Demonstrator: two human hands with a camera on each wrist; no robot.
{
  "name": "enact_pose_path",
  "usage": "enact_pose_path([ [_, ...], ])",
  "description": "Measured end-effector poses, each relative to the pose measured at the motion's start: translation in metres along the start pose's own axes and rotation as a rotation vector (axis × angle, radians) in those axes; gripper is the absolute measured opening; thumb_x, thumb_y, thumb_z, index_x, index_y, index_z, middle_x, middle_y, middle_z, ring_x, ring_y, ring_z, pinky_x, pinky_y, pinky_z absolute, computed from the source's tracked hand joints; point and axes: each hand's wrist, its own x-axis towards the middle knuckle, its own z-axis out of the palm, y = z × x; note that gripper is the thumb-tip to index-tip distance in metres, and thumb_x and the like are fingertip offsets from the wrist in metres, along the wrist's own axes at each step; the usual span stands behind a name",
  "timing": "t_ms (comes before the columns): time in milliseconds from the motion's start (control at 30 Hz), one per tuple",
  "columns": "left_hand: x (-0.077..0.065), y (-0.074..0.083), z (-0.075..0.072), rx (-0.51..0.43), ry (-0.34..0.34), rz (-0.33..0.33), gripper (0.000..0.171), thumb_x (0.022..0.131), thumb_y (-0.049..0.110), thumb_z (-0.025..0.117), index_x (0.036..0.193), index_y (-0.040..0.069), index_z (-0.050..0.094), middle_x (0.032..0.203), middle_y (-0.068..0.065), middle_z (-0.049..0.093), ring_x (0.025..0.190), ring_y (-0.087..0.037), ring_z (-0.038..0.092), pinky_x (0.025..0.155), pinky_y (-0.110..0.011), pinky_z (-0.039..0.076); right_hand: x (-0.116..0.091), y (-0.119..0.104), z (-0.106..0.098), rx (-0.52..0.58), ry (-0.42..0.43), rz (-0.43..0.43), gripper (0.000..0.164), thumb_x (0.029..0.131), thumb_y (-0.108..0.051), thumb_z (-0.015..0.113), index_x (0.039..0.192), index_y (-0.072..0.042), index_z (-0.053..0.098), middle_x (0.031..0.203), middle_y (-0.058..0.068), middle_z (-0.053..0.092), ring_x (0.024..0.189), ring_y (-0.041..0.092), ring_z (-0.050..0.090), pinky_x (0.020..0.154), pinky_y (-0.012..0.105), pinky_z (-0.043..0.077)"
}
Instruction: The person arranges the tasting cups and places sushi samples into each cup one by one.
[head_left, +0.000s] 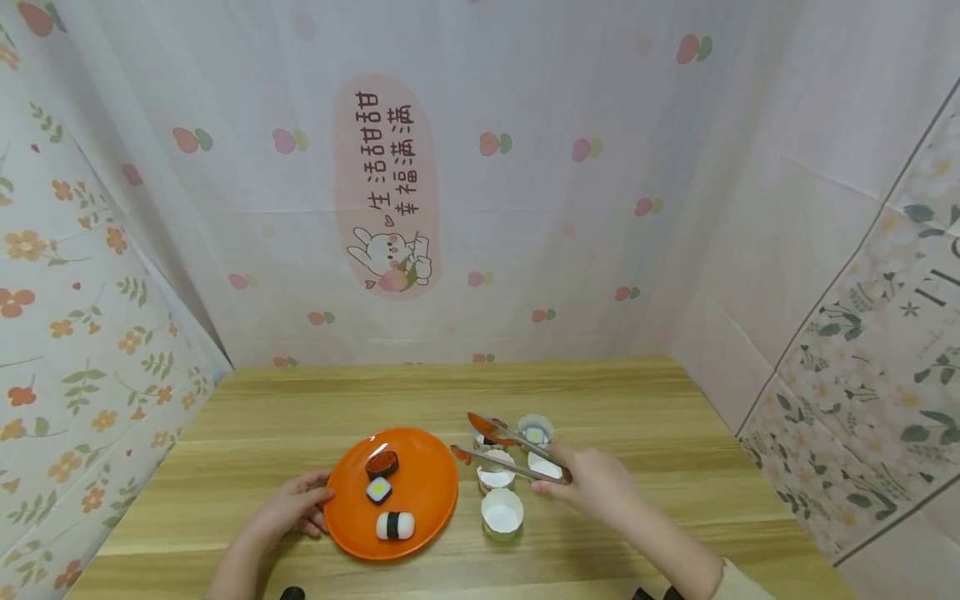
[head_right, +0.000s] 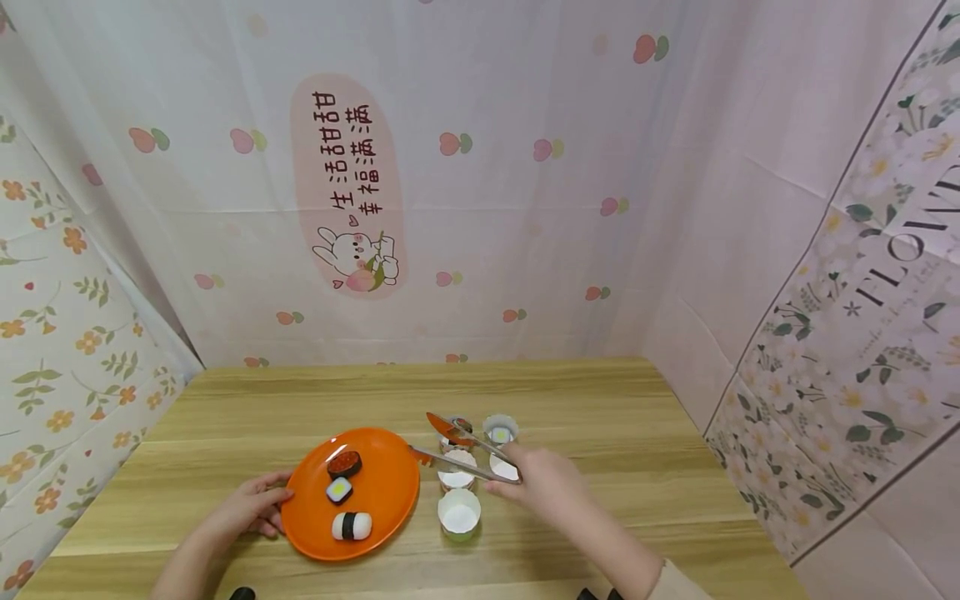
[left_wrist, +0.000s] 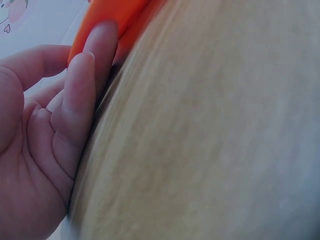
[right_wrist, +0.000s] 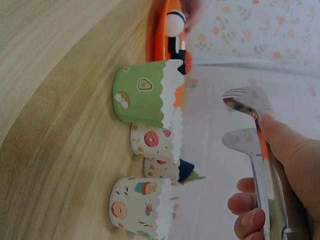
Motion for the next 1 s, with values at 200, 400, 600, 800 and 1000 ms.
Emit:
enact_pose_path([
  [200,0.000,-0.001,0.000,-0.003,0.006,-0.002,0.063,0.098,0.015,0.051,0.139,-0.020,0.018,0.070,-0.008,0.063,0.059,-0.016,0.064,0.053,-0.026,0.054,-0.001,-0.007,0.003,-0.003,-0.023,-0.027,0.040,0.079,-0.058,0.066,0.081,-0.020,0.053,0.056,-0.014,0.038,0.046,0.000,0.031,0.039,0.020,0.028],
  [400,0.000,0.000,0.000,-0.001,0.016,-0.011,0.064,0.098,0.016,0.051,0.139,-0.020,0.018,0.069,-0.009,0.063,0.059,-0.016,0.064,0.054,-0.027,0.055,-0.002,-0.015,0.006,-0.011,-0.028,-0.062,0.038,0.079,-0.053,0.070,0.079,-0.022,0.048,0.054,-0.014,0.035,0.046,0.001,0.030,0.040,0.020,0.026],
  [600,0.000,0.000,0.001,0.001,0.018,-0.012,0.064,0.098,0.017,0.052,0.139,-0.019,0.020,0.069,-0.009,0.063,0.059,-0.017,0.064,0.054,-0.027,0.055,-0.001,-0.021,0.009,0.001,-0.057,-0.067,0.043,0.080,-0.064,0.060,0.079,-0.022,0.048,0.056,-0.014,0.037,0.046,0.001,0.031,0.040,0.020,0.027],
  [800,-0.001,0.001,0.001,0.004,0.019,-0.013,0.062,0.098,0.016,0.052,0.139,-0.019,0.021,0.071,-0.009,0.063,0.060,-0.017,0.064,0.054,-0.027,0.055,-0.001,-0.029,0.011,0.022,-0.085,-0.066,0.042,0.080,-0.064,0.060,0.084,-0.023,0.053,0.054,-0.015,0.037,0.046,0.001,0.034,0.040,0.021,0.029],
  [1000,-0.002,0.003,0.002,0.006,0.022,-0.015,0.063,0.098,0.016,0.052,0.139,-0.020,0.020,0.072,-0.009,0.063,0.060,-0.017,0.064,0.055,-0.028,0.055,-0.001,-0.034,0.015,0.042,-0.104,-0.081,0.042,0.080,-0.062,0.062,0.083,-0.022,0.054,0.054,-0.016,0.038,0.046,0.001,0.035,0.040,0.021,0.030],
])
